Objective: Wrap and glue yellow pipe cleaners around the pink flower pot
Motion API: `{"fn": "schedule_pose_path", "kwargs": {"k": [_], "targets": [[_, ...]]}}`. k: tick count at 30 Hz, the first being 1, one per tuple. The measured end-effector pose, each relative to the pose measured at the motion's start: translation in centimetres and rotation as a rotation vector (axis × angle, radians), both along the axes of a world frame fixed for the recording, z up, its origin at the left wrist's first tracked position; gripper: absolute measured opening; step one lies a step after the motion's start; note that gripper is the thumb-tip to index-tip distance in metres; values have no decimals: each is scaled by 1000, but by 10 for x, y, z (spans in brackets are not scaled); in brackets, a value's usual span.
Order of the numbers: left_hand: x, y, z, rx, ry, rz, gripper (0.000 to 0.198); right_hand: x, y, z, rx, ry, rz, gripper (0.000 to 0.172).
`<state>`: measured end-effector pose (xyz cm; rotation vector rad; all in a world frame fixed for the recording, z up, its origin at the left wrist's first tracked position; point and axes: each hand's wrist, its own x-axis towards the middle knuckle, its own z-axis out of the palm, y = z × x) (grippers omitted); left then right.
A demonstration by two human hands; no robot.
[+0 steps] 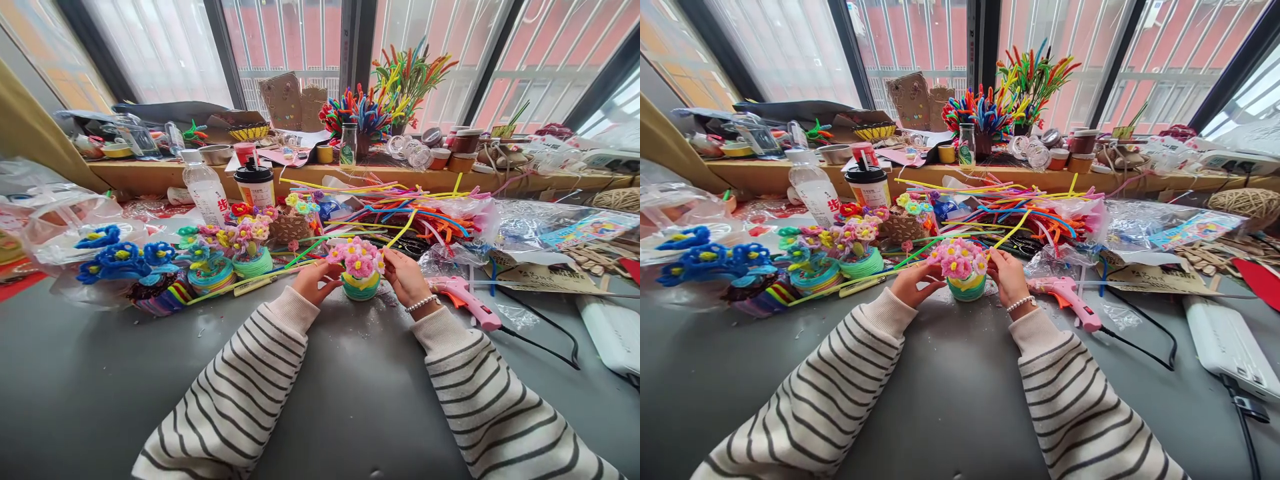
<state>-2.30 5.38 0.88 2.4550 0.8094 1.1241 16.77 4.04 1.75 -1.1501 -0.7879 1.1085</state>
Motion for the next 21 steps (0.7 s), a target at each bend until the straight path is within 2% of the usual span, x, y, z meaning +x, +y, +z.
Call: {"fn": "schedule_pose_path", "kwargs": {"k": [5, 9, 15, 21], "targets": [[5, 1, 0, 106, 23, 40, 19, 0, 0, 1, 4, 40, -41, 23], [7, 2, -1, 130, 25, 46, 19, 1, -1, 3, 19, 32, -85, 23], [9, 3, -5, 60, 6, 18, 22, 0, 0, -2, 0, 8, -83, 22], [7, 8, 0, -31, 57, -34, 24, 0, 0, -5, -9, 0, -60, 23]]}}
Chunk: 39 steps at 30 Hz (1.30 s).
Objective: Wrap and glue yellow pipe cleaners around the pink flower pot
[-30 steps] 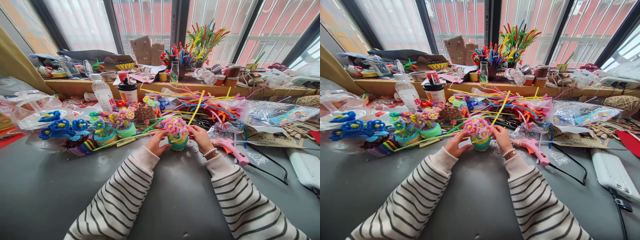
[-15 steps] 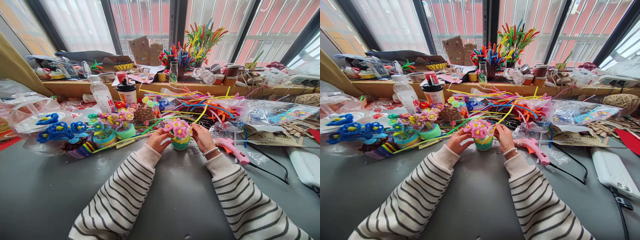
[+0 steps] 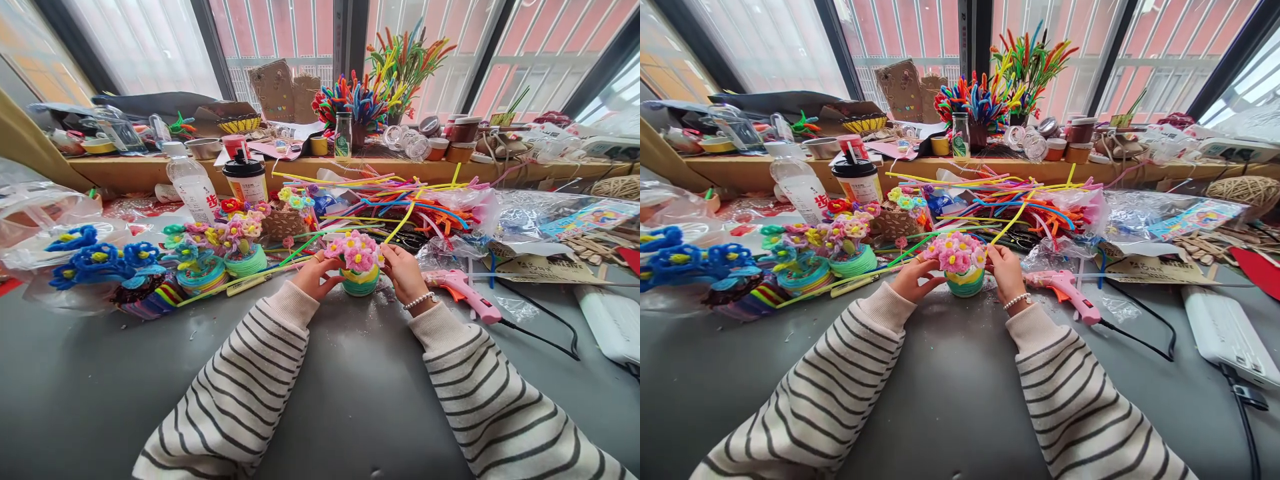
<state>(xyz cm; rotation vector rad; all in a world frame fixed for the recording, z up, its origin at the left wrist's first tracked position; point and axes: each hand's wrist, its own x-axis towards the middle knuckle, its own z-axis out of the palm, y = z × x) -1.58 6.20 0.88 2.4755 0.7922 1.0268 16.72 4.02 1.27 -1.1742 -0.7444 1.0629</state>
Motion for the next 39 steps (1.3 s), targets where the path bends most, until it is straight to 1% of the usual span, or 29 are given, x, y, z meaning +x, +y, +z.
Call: {"fn": "schedule_pose_path", "kwargs": {"k": [3, 8, 11, 13, 15, 17, 19, 23, 28, 31, 34, 39], "targets": [[-1, 9, 1, -16, 55, -21, 23, 0, -1, 0, -3, 4, 9, 25], [1, 25, 0, 67, 111, -59, 19, -1, -4, 0, -5, 23, 22, 26], [2, 28, 0, 61, 102, -87, 21, -1, -5, 0, -7, 31, 30, 26], [2, 28, 1, 9, 83, -94, 22, -1, -5, 0, -3, 28, 34, 26], [2, 25, 5, -77, 76, -104, 27, -1, -4, -1, 6, 21, 37, 26], [2, 21, 11, -178, 82, -126, 31, -2, -4, -1, 15, 13, 38, 26], [2, 17, 17, -263, 86, -139, 30, -2, -4, -2, 21, 5, 37, 27], [4, 10, 27, -340, 67, -119, 30, -3, -4, -1, 22, 2, 33, 26], [4, 6, 28, -427, 50, -60, 31, -3, -4, -1, 24, 13, 31, 26], [4, 5, 28, -449, 21, -49, 27, -3, -5, -1, 21, 18, 38, 27], [5, 5, 29, -436, 3, -77, 26, -3, -5, -1, 19, 18, 35, 27], [6, 11, 21, -400, -50, -109, 29, -3, -4, -1, 17, 19, 42, 27]]}}
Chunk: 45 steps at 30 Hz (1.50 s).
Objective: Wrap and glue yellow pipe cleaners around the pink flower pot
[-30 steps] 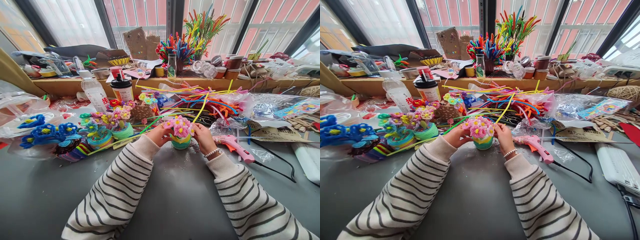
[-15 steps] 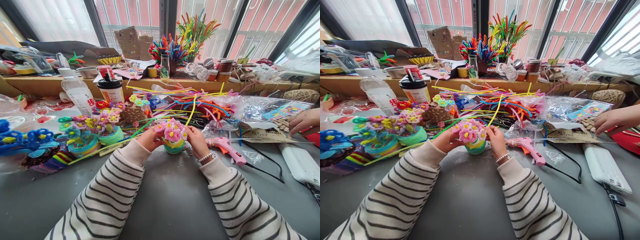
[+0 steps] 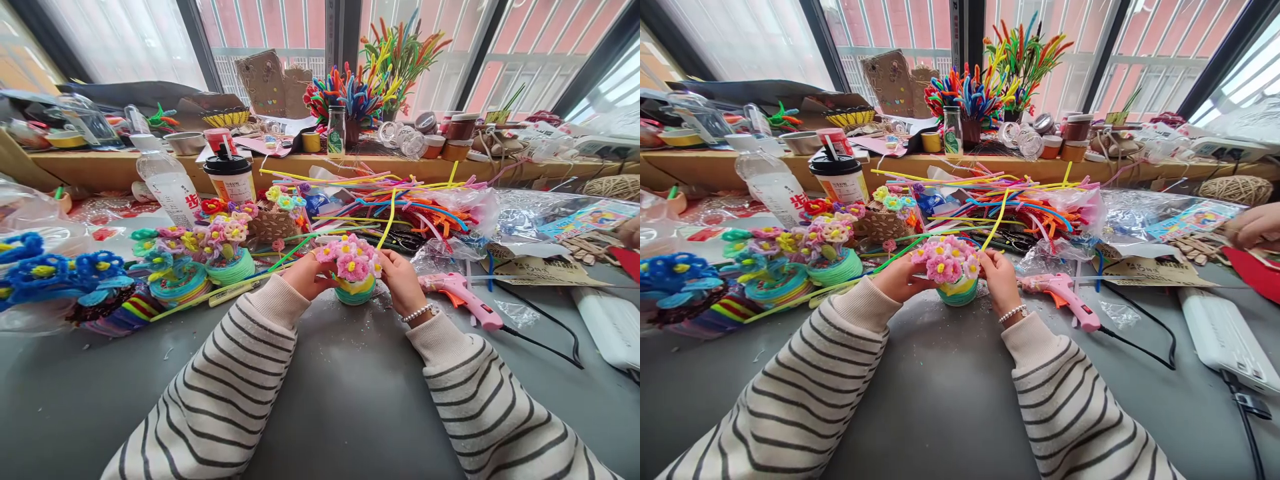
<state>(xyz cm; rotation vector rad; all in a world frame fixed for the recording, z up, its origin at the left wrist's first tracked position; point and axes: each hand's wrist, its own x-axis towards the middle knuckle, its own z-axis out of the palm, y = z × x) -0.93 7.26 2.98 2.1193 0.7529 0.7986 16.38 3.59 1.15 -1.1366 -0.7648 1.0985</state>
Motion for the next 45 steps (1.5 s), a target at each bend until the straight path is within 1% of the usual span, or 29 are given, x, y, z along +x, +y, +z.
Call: {"fn": "schedule_pose_path", "kwargs": {"k": [3, 8, 11, 14, 17, 20, 23, 25, 27, 30, 32, 37, 45], "targets": [[0, 1, -1, -18, 31, 2, 27, 0, 0, 0, -1, 4, 11, 27], [2, -4, 10, -61, 116, 20, 26, 0, 0, 1, -2, 4, 8, 26], [3, -9, 14, -63, 164, 38, 25, -1, 3, 0, 0, 0, -8, 25], [3, -16, 14, -39, 196, 108, 18, -3, 9, -3, -3, -4, -11, 23], [3, -24, 12, -29, 187, 189, 15, -3, 13, -5, -14, 8, 10, 24], [4, -28, 11, -45, 184, 223, 14, -2, 11, -2, -27, 25, 24, 24], [4, -28, 9, -54, 200, 243, 17, 0, 5, 3, -34, 25, 53, 25], [2, -26, 5, -53, 182, 248, 20, 2, 1, 6, -36, 13, 80, 25], [0, -25, 0, -49, 129, 226, 21, 3, -3, 7, -38, 1, 96, 24], [-4, -26, -7, -57, 38, 189, 23, 4, -6, 6, -42, -9, 97, 23], [-6, -27, -11, -72, 0, 200, 24, 4, -6, 5, -42, -11, 94, 23], [-5, -29, -12, -119, -38, 239, 27, 3, -6, 4, -38, -13, 88, 22], [1, -26, -12, -229, -109, 204, 27, 2, -5, 5, -28, -7, 57, 24]]}}
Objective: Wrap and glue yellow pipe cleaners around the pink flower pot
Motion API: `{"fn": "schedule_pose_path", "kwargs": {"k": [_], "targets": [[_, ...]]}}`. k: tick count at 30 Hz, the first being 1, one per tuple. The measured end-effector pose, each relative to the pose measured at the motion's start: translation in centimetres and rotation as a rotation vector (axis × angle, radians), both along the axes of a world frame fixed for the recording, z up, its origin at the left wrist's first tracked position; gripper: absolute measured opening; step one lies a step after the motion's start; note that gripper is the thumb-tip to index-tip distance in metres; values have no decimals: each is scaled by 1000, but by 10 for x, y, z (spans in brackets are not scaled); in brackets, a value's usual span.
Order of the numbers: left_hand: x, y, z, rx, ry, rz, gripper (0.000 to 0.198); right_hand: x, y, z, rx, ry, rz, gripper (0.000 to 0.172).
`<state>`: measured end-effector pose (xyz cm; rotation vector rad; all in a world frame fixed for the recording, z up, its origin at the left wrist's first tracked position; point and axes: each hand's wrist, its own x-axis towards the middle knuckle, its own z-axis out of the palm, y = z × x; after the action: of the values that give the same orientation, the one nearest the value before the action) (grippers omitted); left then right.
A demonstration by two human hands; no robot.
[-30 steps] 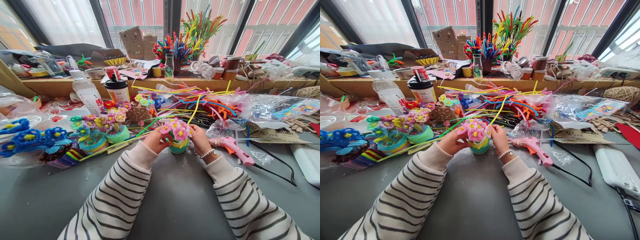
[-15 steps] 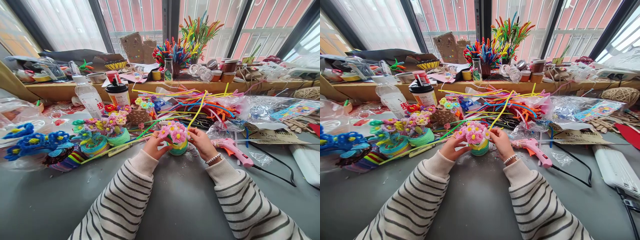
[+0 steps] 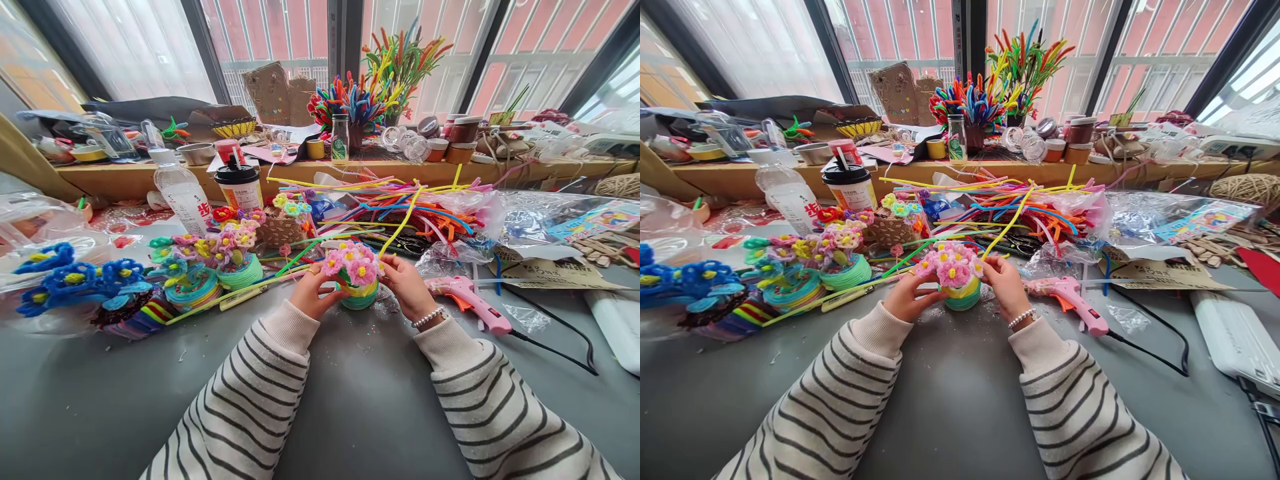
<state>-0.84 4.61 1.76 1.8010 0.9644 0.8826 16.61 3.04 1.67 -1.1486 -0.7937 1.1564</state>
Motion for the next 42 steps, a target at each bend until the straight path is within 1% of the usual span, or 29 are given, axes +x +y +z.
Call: {"fn": "schedule_pose_path", "kwargs": {"k": [5, 14, 18, 23, 26, 28, 30, 32, 34, 35, 36, 38, 40, 42], "targets": [[0, 0, 0, -11, 10, 13, 26, 1, 1, 2, 24, 16, -88, 26], [-2, 0, -3, 58, 22, 19, 26, 5, 4, 3, 92, 92, -266, 24], [-2, 0, -4, 69, 25, 17, 27, 16, 4, 11, 140, 156, -381, 25], [-2, 1, -5, 78, 38, 23, 30, 36, -2, 28, 212, 223, -518, 24], [-2, 1, -6, 90, 42, 32, 30, 43, -13, 36, 248, 226, -579, 23], [-2, 0, -6, 94, 37, 39, 32, 43, -25, 38, 287, 180, -595, 23], [-2, 0, -7, 96, 30, 43, 33, 40, -43, 33, 324, 99, -564, 21], [-2, -1, -8, 102, 17, 44, 34, 35, -63, 23, 280, 22, -470, 20], [-2, -1, -10, 115, 0, 50, 34, 30, -84, 8, 158, -78, -322, 21], [-2, -1, -11, 122, -7, 59, 34, 28, -94, 1, 105, -120, -273, 25], [-2, 0, -12, 130, -6, 68, 34, 26, -103, -6, 50, -162, -195, 29], [-3, 1, -14, 147, 24, 71, 32, 25, -118, -15, -30, -250, -48, 33], [-6, 1, -14, 178, 47, 56, 29, 24, -131, -18, -70, -334, 10, 32], [-11, -3, -12, 248, 33, 69, 23, 23, -141, -18, -76, -423, 17, 31]]}}
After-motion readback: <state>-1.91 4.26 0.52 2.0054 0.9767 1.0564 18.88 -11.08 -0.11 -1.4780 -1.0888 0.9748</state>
